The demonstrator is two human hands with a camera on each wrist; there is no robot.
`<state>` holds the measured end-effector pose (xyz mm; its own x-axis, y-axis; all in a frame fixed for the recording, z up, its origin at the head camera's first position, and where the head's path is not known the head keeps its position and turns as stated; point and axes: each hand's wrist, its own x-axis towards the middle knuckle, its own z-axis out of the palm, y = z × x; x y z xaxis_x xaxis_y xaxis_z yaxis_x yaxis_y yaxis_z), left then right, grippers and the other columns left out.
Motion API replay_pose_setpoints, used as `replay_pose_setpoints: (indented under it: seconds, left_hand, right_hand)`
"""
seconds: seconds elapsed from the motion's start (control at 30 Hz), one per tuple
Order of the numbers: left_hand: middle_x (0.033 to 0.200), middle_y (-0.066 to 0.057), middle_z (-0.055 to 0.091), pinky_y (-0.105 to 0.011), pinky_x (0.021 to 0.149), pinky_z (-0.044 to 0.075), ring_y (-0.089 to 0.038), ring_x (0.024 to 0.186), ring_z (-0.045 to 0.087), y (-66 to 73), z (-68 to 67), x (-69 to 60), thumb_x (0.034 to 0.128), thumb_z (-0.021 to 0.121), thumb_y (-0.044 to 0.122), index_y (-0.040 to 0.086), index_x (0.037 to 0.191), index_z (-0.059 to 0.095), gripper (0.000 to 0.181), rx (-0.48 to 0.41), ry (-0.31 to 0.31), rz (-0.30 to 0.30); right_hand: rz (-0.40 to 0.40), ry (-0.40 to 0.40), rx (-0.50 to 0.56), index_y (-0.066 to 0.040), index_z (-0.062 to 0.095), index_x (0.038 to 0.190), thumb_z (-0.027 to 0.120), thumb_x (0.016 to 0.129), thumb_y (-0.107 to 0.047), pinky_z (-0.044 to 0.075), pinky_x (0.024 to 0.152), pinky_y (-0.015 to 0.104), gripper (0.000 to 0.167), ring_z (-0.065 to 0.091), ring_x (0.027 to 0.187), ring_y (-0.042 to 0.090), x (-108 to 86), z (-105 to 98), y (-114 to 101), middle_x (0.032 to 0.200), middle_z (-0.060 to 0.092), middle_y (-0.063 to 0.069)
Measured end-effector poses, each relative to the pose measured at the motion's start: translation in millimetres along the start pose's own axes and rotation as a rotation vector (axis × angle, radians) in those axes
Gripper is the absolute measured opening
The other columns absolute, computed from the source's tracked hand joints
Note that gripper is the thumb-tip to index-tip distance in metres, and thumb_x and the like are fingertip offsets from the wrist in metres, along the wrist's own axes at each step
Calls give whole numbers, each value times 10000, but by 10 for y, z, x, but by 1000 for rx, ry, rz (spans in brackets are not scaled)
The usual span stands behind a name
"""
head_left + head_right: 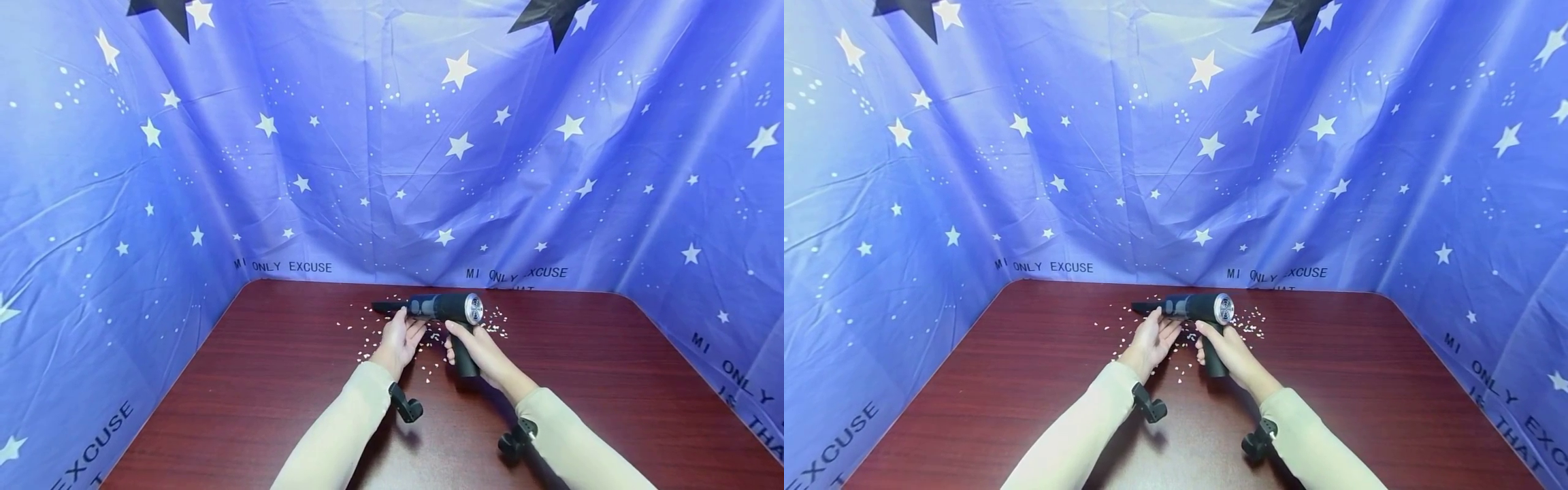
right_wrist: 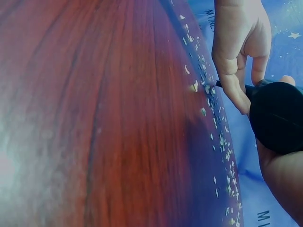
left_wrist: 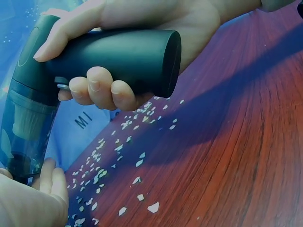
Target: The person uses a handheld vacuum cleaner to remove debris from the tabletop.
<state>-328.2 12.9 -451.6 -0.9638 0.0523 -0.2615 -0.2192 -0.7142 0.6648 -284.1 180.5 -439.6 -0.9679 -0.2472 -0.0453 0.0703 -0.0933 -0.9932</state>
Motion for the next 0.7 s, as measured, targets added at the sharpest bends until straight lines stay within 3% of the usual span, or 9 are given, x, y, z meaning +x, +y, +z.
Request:
replay_pose_setpoints:
  seconds: [0.27,0.53,0.7]
  left_hand:
    - [1459,-319,433,-432,1120,356,-388,1349,452,61,-94,1,1095,357,207,-131,1444,336,486,-2,18,13]
    - [1467,-301,428,-436,1136,335,-389,1360,443,45,-124,-73,1049,346,213,-105,1391,382,469,-23,37,28]
    - [1430,-284,443,-430,1146,324,-390,1361,441,41,-138,-143,1036,345,230,-67,1287,420,396,-46,47,38]
  right_hand:
    - [21,-8,-13,81,443,1225,575,1024,-335,557,637,319,481,600,617,139,57,82,15,818,598,120]
    - [-3,-21,-18,16,477,1167,560,1029,-310,535,548,271,364,582,570,125,44,103,-45,750,584,104]
    - [-6,-30,-36,21,454,1204,555,1025,-313,526,526,262,392,575,552,127,33,124,-70,734,582,92]
